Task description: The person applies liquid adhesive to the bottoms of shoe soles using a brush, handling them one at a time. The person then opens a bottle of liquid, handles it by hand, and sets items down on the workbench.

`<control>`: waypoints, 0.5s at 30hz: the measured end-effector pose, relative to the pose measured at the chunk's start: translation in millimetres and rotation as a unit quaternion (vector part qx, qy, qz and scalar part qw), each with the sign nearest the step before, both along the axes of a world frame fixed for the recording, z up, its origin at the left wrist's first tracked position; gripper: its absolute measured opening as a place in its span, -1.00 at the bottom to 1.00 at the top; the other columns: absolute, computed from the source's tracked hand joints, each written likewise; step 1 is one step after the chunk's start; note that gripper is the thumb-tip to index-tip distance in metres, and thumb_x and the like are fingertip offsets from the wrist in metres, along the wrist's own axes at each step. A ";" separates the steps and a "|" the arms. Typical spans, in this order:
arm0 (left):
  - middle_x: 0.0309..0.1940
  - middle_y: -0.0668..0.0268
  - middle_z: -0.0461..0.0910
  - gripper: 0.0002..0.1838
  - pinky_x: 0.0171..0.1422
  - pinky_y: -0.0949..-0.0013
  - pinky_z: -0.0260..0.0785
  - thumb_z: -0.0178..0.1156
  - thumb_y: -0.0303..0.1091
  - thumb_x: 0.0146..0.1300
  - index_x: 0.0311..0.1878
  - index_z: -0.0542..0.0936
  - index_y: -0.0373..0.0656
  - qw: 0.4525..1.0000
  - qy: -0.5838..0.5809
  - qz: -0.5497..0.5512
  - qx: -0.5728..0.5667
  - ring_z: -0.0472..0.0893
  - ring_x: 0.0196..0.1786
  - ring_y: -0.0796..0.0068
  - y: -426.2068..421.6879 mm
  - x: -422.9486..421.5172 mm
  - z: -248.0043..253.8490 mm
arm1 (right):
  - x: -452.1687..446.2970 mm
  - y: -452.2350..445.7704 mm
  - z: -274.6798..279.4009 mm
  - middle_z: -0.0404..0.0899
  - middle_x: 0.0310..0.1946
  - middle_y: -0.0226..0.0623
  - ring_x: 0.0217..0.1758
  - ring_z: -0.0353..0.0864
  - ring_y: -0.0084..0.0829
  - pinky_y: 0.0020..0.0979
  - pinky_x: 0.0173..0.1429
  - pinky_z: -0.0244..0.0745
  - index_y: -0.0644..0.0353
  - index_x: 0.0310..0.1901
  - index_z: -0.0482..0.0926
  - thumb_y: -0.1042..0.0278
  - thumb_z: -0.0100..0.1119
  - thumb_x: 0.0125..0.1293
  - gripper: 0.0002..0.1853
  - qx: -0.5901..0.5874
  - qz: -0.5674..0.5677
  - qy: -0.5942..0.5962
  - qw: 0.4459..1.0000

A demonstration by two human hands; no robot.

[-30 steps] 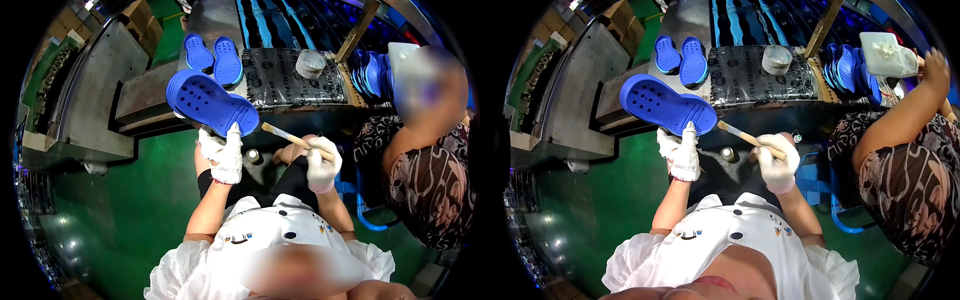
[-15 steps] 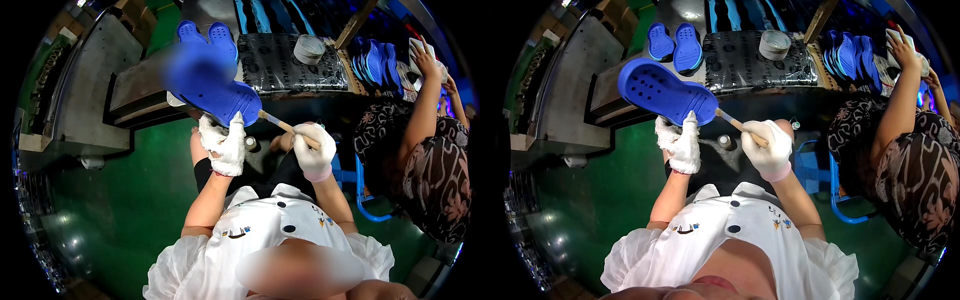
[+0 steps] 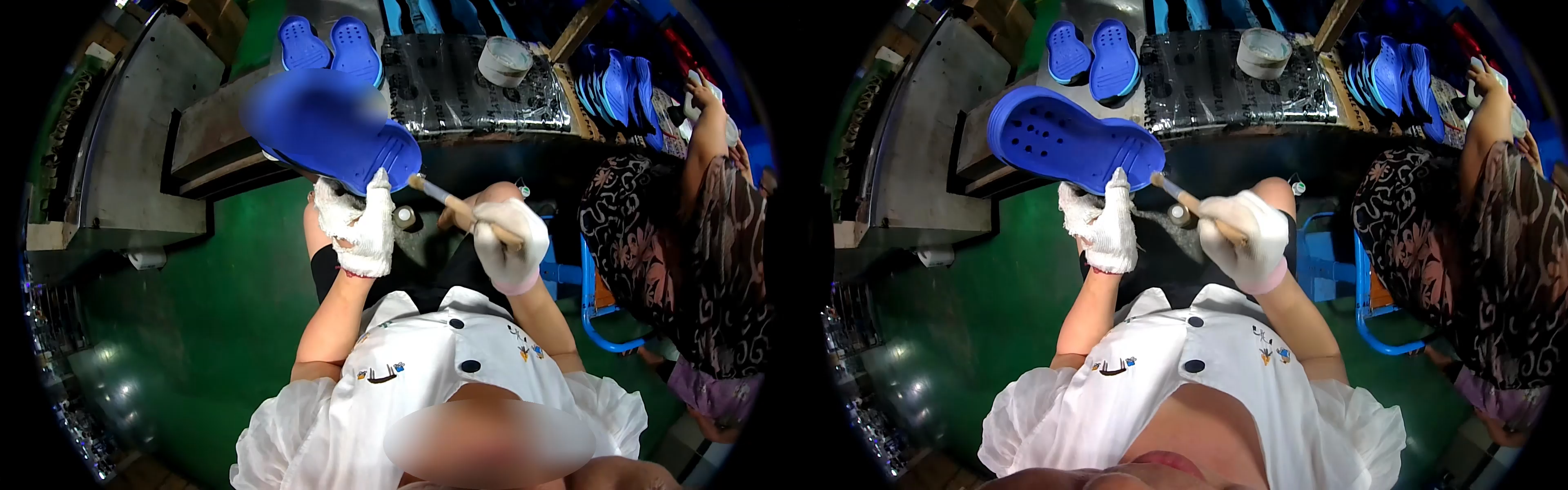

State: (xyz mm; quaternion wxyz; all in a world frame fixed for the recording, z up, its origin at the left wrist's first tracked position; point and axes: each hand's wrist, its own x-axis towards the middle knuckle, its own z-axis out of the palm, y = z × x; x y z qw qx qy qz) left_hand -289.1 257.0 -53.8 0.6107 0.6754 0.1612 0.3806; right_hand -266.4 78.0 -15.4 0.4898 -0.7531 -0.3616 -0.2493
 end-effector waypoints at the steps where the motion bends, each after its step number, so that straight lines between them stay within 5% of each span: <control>1: -0.29 0.21 0.58 -0.69 -0.15 0.42 0.44 0.32 -0.46 0.14 -0.10 0.47 -0.33 1.000 0.004 -0.002 -0.001 0.56 -0.28 0.48 -1.8 -1.4 -0.9 | 1.6 1.1 -0.4 0.55 -0.56 -0.26 -0.61 0.47 -0.33 -0.44 -0.50 0.38 0.22 -0.38 0.57 0.67 0.21 -0.12 -0.79 -0.002 -0.014 -0.006 1.000; 12: -0.19 0.19 0.56 -0.60 0.01 0.39 0.41 0.36 -0.48 0.10 -0.04 0.43 -0.34 0.999 0.023 0.015 -0.044 0.55 -0.16 0.45 -5.8 1.1 -6.4 | 4.6 -5.0 -1.9 0.61 -0.50 -0.24 -0.57 0.54 -0.32 -0.43 -0.47 0.43 0.24 -0.33 0.54 0.70 0.20 -0.10 -0.76 -0.024 -0.004 -0.035 0.999; 15: -0.19 0.18 0.55 -0.61 0.02 0.38 0.41 0.36 -0.50 0.09 -0.06 0.43 -0.33 0.997 -0.058 0.018 -0.046 0.54 -0.16 0.44 -8.1 3.0 2.2 | 7.5 -10.9 -4.4 0.60 -0.51 -0.25 -0.59 0.54 -0.32 -0.43 -0.48 0.43 0.24 -0.34 0.54 0.70 0.20 -0.12 -0.76 -0.022 -0.048 -0.057 0.997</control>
